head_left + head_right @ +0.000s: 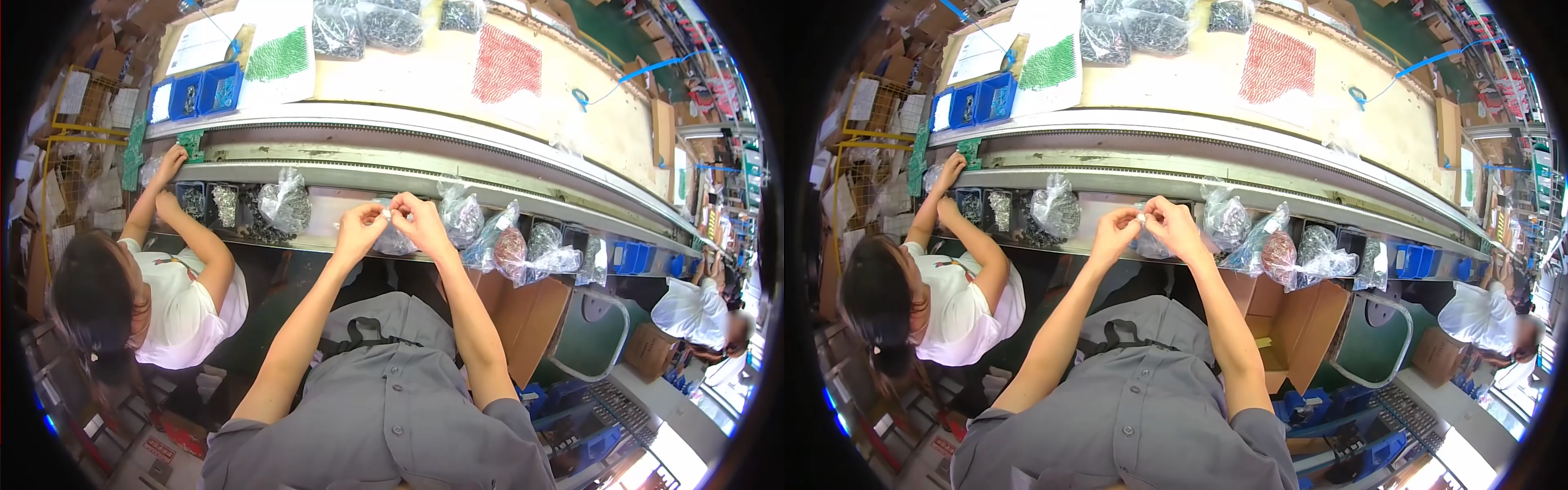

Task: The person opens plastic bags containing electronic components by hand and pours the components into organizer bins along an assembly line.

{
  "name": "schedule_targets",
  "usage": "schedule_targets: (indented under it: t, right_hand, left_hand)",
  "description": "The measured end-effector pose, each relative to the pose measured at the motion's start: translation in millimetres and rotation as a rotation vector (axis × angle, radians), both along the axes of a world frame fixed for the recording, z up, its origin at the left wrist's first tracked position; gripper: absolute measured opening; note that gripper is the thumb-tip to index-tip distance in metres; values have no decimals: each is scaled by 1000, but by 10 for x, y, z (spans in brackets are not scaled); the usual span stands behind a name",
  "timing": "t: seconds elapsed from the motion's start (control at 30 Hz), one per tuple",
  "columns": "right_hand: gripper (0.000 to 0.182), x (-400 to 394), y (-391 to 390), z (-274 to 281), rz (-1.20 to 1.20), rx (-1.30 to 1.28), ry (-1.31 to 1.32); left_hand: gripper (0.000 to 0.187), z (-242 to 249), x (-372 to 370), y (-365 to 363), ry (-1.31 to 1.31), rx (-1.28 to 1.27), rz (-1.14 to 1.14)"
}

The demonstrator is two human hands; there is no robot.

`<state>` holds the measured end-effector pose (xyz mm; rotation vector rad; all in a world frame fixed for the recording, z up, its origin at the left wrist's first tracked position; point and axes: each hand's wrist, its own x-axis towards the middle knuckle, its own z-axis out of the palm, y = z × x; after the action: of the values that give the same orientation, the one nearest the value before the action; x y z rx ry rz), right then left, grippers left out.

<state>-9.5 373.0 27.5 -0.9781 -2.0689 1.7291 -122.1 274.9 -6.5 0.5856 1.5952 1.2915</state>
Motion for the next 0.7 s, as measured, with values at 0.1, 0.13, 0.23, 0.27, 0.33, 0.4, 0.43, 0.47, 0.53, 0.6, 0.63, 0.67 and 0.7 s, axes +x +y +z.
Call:
schedule_targets:
  t: [0.1,0.13,0.23,0.27,0.33,0.4,0.43,0.47,0.53,0.6,0.63,0.67,0.7]
  right_hand:
    - [9,16,-18,-99,-29,-57,4]
    - [9,23,-33,-153,-44,-91,32]
    - [12,30,-84,-294,-131,-256,126]
    - [12,41,-95,-324,-131,-256,125]
    - [12,33,-105,-261,-160,-169,120]
    - [13,17,-81,-153,-100,58,109]
    - [14,15,-61,-92,-39,286,95]
    - [14,16,-39,-46,-40,287,93]
    - [14,13,-9,12,102,654,66]
    - [14,9,-7,13,141,686,-13]
    - [13,3,-11,10,182,714,-92]
    - [13,-11,-17,6,182,714,-92]
    - [11,-31,-24,1,216,772,-113]
  left_hand:
    - [18,15,15,21,65,-5,21]
    - [18,29,19,31,66,-5,20]
    - [18,51,15,54,202,-48,14]
    - [18,26,4,54,178,-38,12]
    - [18,5,-13,57,154,-28,11]
    - [17,2,-26,61,132,-72,22]
    - [17,9,-37,67,131,-72,21]
    - [17,23,-55,70,129,-80,9]
    - [17,84,-77,80,128,-88,-3]
    - [14,165,-94,96,284,-122,-92]
    - [14,207,-99,104,284,-121,-91]
    - [14,249,-100,113,330,-135,-116]
    - [15,272,-98,121,376,-149,-140]
